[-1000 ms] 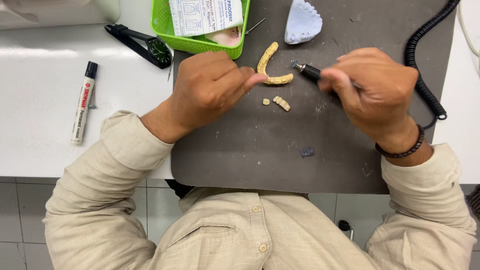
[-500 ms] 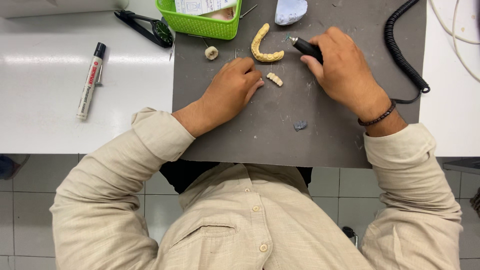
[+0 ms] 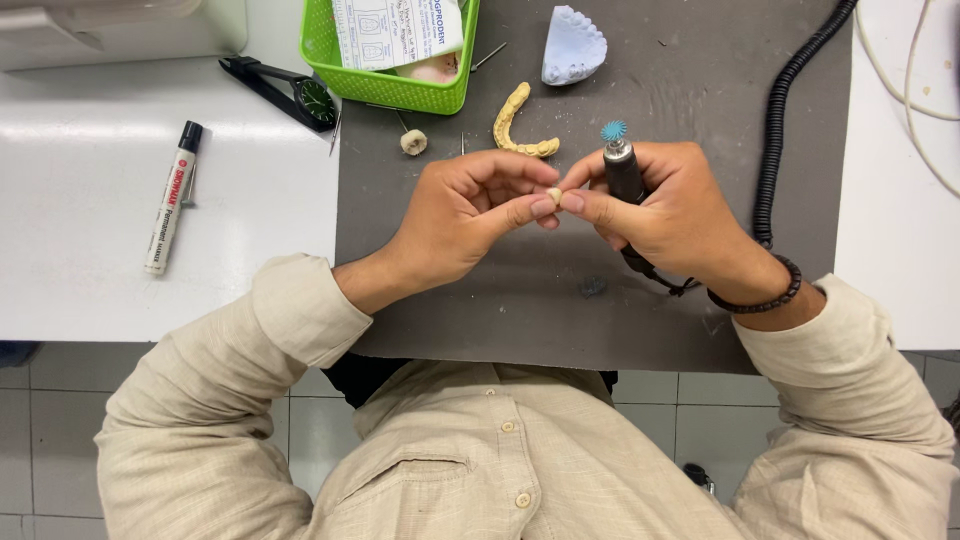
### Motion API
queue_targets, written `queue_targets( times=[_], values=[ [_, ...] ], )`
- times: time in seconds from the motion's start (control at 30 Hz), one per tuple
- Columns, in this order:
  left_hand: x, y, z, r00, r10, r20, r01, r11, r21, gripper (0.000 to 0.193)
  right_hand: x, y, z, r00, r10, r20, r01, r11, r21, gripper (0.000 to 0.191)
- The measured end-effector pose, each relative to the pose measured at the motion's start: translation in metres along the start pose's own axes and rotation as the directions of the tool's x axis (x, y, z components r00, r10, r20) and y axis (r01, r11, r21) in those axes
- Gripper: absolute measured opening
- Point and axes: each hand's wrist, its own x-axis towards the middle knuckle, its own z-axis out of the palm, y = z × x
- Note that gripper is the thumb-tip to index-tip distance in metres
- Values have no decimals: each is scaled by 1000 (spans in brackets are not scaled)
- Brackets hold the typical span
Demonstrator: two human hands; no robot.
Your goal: The person holds a dental prosthesis in one hand and grinds and polishes its surfaces with a rotary handpiece fitted with a blue abrasive disc, repositioning the prosthesis repeatedly to work different areas. Other dental models and a plaster cast rest on the work mat nearby.
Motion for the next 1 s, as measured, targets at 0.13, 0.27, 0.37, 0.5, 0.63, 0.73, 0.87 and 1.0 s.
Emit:
queue_targets(
  times=[0.13,0.27,0.37,0.5,0.63,0.73,0.87,1.0],
  values=[
    [-5,-7,-4,993,95,-71,-74,965,251,21,8,6,-5,990,78,115,-97,981,169,15],
    [-12,-8,-7,923,385,-26,-283,722,631,25,12,15,-1,958,173,227,-264,840,474,16],
    [-14,-9,-7,897,442,13,-308,604,735,29,12,24,7,930,243,276,-361,746,559,17],
    [-15,-12,-9,928,373,20,-283,667,689,26,6,29,9,930,257,261,-356,801,480,17],
    [-15,-12,-10,947,321,11,-255,728,636,27,4,26,2,925,274,262,-366,825,431,19],
    [-15,-11,-12,959,282,28,-244,772,587,28,2,22,0,915,310,258,-390,843,371,19],
    [-15,-11,-14,959,277,64,-263,780,568,29,0,21,1,910,333,248,-403,849,342,17],
    [-16,-13,-14,961,267,74,-263,789,555,30,-1,22,3,912,345,223,-402,860,313,16]
  ],
)
